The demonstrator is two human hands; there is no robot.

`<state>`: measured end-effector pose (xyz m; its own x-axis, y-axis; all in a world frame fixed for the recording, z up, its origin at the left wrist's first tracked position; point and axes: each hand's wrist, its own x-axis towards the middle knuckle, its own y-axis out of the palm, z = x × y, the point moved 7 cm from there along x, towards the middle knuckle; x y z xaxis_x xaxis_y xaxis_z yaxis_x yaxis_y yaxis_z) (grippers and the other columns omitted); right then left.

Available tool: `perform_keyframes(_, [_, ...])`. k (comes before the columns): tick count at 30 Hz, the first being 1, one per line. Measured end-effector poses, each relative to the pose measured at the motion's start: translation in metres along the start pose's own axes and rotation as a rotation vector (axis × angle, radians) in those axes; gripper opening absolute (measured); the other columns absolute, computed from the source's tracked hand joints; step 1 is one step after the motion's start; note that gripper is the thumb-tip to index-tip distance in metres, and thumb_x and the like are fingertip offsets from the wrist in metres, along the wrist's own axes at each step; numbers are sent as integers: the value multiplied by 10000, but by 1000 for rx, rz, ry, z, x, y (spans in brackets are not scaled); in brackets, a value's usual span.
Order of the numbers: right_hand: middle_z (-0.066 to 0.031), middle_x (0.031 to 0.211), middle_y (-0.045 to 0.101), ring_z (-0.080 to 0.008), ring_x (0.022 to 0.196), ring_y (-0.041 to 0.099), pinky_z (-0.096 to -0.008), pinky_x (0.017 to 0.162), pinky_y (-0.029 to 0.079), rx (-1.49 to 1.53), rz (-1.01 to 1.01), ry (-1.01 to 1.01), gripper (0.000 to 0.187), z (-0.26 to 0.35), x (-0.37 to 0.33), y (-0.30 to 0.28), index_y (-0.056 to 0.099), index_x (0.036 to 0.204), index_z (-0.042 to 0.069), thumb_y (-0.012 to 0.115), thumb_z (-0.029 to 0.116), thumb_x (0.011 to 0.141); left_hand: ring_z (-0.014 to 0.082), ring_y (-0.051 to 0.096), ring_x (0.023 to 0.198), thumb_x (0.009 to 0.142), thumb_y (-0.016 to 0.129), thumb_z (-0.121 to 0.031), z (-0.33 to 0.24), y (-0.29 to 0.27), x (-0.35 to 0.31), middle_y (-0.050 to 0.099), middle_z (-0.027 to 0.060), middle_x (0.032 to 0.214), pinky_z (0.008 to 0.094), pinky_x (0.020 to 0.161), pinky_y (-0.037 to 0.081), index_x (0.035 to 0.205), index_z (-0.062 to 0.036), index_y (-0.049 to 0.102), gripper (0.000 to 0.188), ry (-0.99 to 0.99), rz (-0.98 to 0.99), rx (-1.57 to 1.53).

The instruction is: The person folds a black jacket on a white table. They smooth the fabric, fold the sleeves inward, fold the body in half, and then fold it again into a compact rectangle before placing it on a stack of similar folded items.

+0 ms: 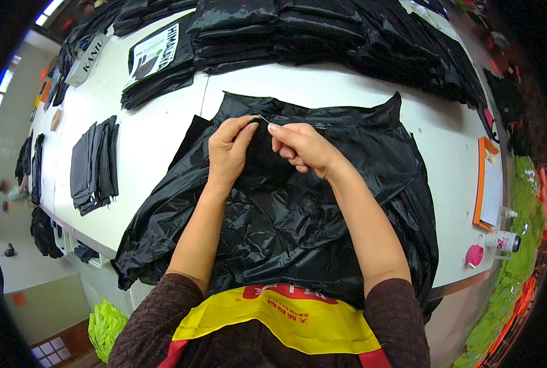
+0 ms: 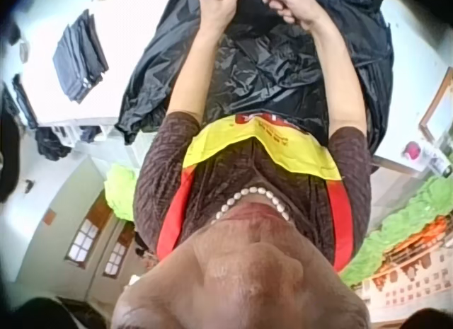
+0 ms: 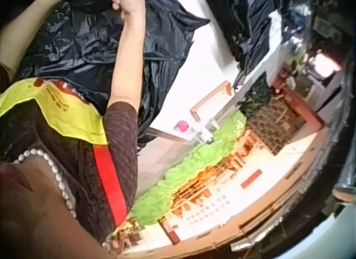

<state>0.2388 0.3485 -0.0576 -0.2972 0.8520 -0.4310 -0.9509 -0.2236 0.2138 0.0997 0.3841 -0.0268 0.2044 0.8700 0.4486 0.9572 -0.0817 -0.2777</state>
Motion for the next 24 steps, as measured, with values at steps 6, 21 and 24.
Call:
perform_keyframes(6, [67, 515, 367, -2, 371, 261, -162, 329, 203, 57, 22, -17, 394, -4, 4, -9, 482, 691, 92, 483, 400, 937, 192, 617, 747, 813, 638, -30, 0, 5, -1, 644, 105, 820, 267, 678, 474, 943, 6, 654, 135, 68, 34, 64])
perform_keyframes(21, [-219, 906, 641, -405, 857, 601, -456, 747, 462, -1103, -1394, 331, 421, -146, -289, -326, 613, 945, -3, 539, 404, 869, 206, 598, 946, 896, 556, -113, 50, -56, -26, 563, 118, 1140, 292, 737, 507, 1157, -19, 549, 278, -132, -223, 177])
perform_keyframes(24, [-232, 904, 625, -387, 842, 591, -454, 750, 457, -1282, -1408, 32, 386, -129, -283, -311, 612, 956, -33, 567, 340, 865, 296, 464, 1177, 839, 614, -325, 10, 23, -52, 510, 110, 1264, 449, 949, 365, 1191, -84, 563, 430, 347, 385, 644])
